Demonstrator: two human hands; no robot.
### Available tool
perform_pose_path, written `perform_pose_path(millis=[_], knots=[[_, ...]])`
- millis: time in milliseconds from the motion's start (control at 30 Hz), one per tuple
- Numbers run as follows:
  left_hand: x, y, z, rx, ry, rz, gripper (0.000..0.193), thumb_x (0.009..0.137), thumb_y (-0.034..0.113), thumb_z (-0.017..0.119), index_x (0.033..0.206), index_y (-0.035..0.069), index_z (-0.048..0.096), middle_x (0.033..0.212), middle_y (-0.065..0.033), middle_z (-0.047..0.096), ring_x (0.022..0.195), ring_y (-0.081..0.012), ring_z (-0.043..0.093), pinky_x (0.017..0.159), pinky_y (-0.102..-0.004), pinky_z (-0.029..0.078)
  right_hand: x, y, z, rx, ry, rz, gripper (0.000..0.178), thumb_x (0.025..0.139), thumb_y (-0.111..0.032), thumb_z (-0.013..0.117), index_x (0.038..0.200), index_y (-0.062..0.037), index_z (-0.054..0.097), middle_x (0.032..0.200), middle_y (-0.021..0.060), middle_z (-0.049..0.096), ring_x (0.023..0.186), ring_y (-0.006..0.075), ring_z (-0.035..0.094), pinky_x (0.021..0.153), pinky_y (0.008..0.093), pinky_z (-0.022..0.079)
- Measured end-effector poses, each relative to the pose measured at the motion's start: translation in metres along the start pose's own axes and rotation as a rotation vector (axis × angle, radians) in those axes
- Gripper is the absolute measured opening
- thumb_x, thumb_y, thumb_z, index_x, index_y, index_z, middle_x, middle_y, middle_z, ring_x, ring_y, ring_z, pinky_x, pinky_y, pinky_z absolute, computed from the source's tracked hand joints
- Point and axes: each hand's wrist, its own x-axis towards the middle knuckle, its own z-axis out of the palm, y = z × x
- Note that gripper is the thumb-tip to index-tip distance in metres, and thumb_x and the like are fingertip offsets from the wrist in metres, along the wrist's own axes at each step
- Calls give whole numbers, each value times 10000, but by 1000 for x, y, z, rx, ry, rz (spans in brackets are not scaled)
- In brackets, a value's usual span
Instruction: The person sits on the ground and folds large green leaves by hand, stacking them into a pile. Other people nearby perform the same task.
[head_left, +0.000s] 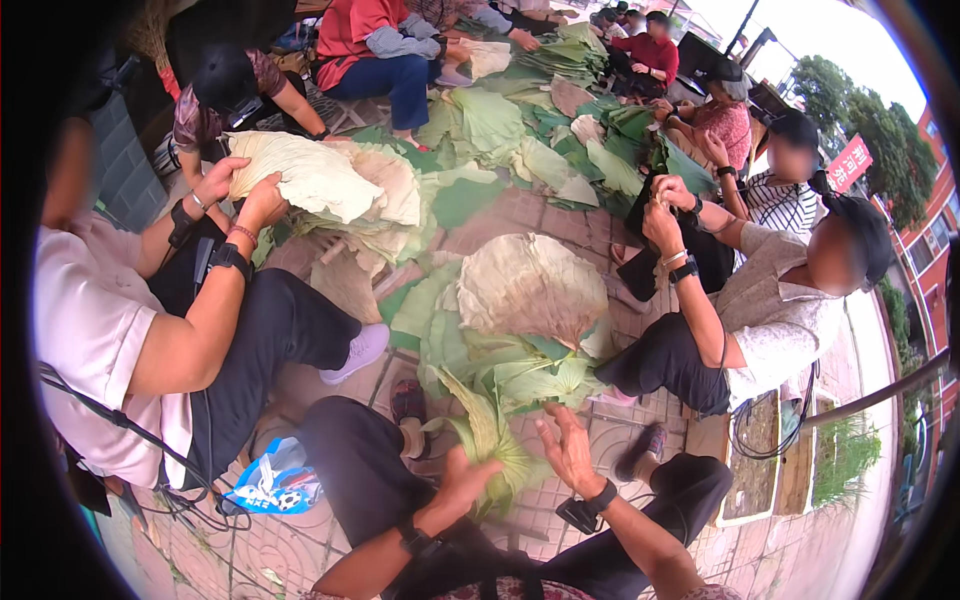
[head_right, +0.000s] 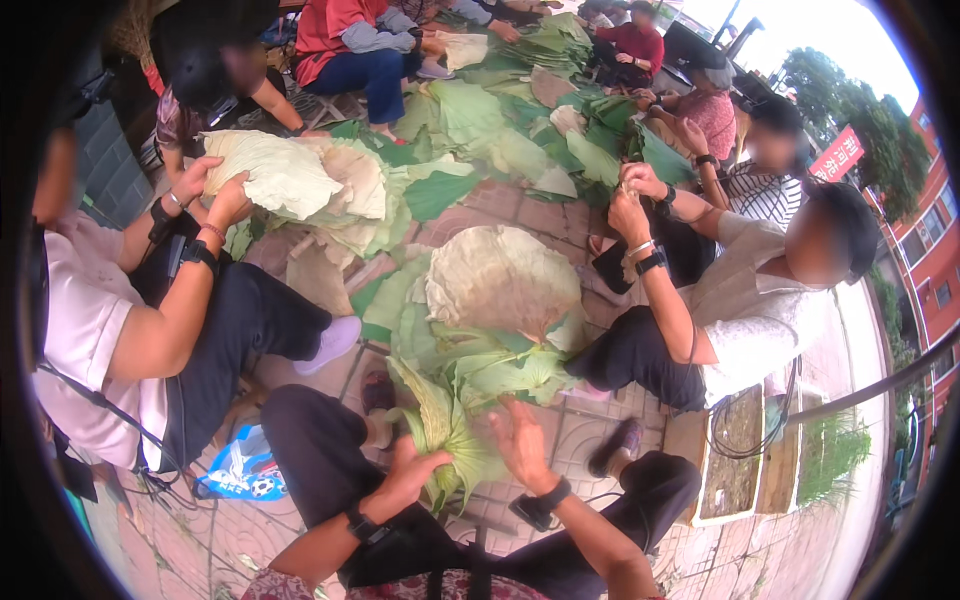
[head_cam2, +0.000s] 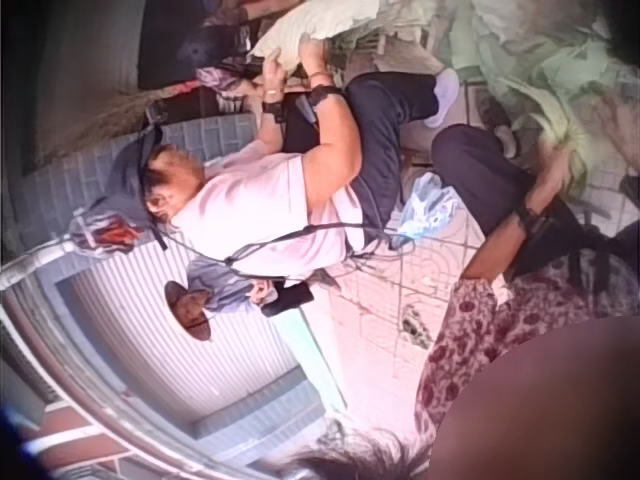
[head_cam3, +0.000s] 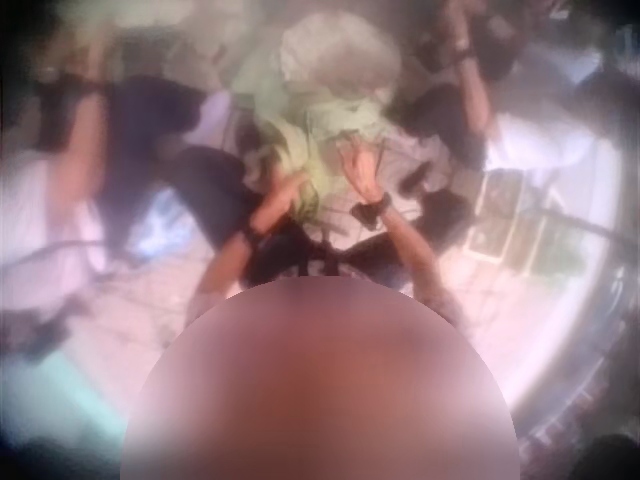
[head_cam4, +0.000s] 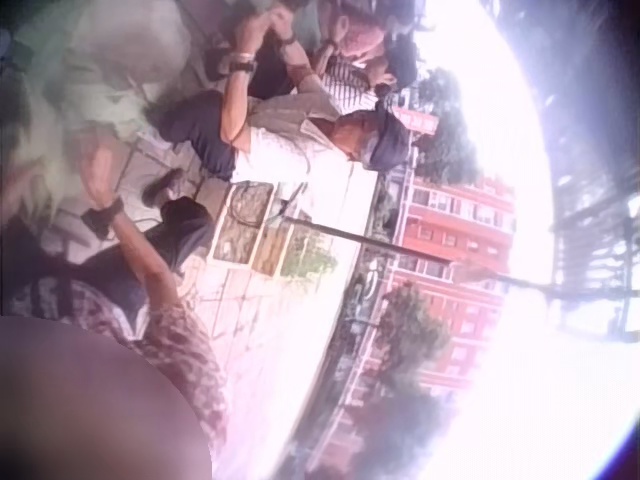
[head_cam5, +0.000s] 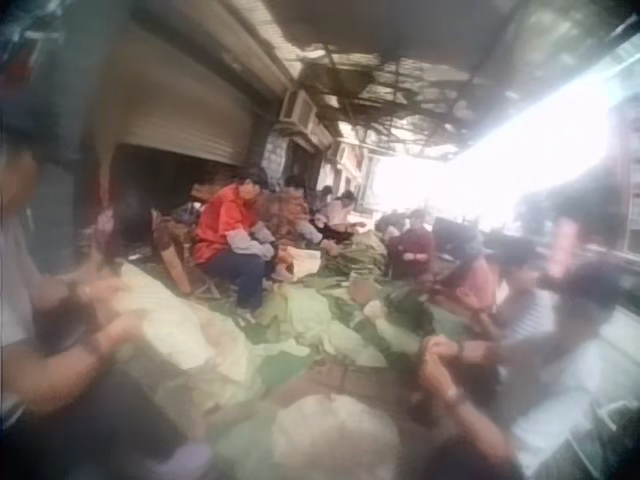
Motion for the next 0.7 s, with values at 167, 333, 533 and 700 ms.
perform_pose_path(millis=[167, 333, 533, 700], knots=[[1, 5, 10, -39, -25, 21, 282, 811, -35, 682, 1091, -29, 653, 989, -59, 687, 852, -120, 641, 714, -267, 508, -65, -57, 7, 129, -64, -20, 510, 965, -298, 594, 1353, 14, 484, 1264, 294, 557, 1171, 461, 543, 988, 469, 437], [-4, 16, 12, -42, -216, 49, 293, 825, 40, 706, 1106, -25, 657, 977, -50, 686, 873, -119, 640, 740, -277, 508, -70, -52, 7, 232, -60, 42, 584, 943, -280, 613, 1399, 34, 429, 1307, 303, 528, 1229, 457, 504, 1021, 469, 411], [-9, 16, 11, -28, -295, 105, 323, 829, 20, 674, 1142, -44, 631, 1007, -51, 674, 918, -122, 632, 801, -270, 496, -80, -53, -6, 244, -27, -13, 648, 932, -347, 645, 1432, -6, 412, 1392, 243, 500, 1280, 382, 508, 1082, 448, 405], [-8, 0, 9, -10, -315, 78, 354, 828, -32, 651, 1181, -22, 623, 1058, -56, 679, 951, -133, 635, 824, -282, 500, -81, -52, 8, 227, 126, 63, 550, 958, -325, 614, 1357, 27, 474, 1274, 232, 574, 1162, 358, 582, 991, 431, 464]])
